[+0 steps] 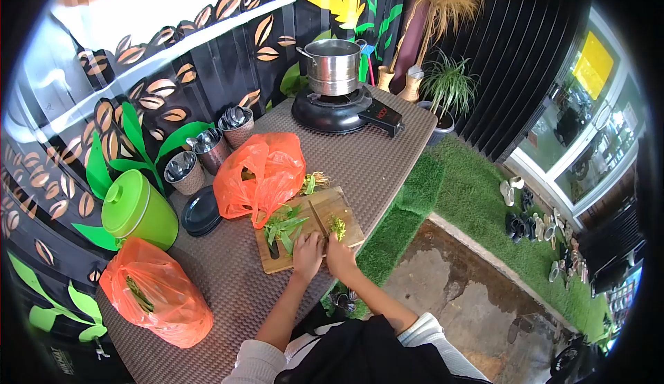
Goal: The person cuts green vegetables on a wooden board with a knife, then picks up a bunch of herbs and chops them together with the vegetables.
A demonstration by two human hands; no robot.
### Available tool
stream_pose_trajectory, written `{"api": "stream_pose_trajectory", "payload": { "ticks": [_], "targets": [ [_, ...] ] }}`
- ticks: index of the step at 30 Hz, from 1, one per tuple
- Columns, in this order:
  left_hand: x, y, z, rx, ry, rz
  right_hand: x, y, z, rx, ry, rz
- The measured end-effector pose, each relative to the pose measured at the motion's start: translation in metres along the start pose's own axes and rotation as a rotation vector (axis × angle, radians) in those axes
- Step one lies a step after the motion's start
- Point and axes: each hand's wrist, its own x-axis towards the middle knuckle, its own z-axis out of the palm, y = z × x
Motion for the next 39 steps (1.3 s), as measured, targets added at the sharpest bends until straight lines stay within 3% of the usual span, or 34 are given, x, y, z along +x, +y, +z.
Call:
{"api": "stream_pose_trajectory", "payload": {
  "ticks": [4,13,18,22,24,27,34,37,39],
  "targets": [
    [-0.003,0.001,0.002,0.056,0.072,0.066,0.006,0.006,-0.007,0.007,-0.008,-0.03],
    [0.012,-0.005,-0.007,-0.113,0.038,-0.148,-0.011,-0.004,0.008,0.03,0.021,0.017],
    [0.021,-0.013,-0.009,-0.581,0.015,-0.41,0.003,0.002,-0.003,-0.066,-0.025,-0.059],
    [0.016,-0.014,-0.011,-0.473,-0.041,-0.319,-0.003,0.005,0.015,-0.091,0.028,-0.113],
    [0.01,-0.011,-0.013,-0.105,0.036,-0.104,-0.016,-0.001,0.018,-0.031,0.059,-0.083],
    [0.002,-0.005,-0.009,-0.01,0.09,0.013,-0.013,-0.005,0.012,0.002,0.06,-0.052],
    [-0.004,-0.005,-0.005,-0.075,0.09,-0.141,0.001,0.006,-0.012,0.036,-0.054,-0.132],
    [-0.001,-0.005,-0.006,-0.117,0.043,-0.145,-0.014,-0.002,0.002,0.037,-0.024,-0.063],
    [0.002,-0.005,-0.008,-0.291,0.034,-0.234,-0.018,-0.008,0.013,0.03,0.009,-0.062]
  ]
}}
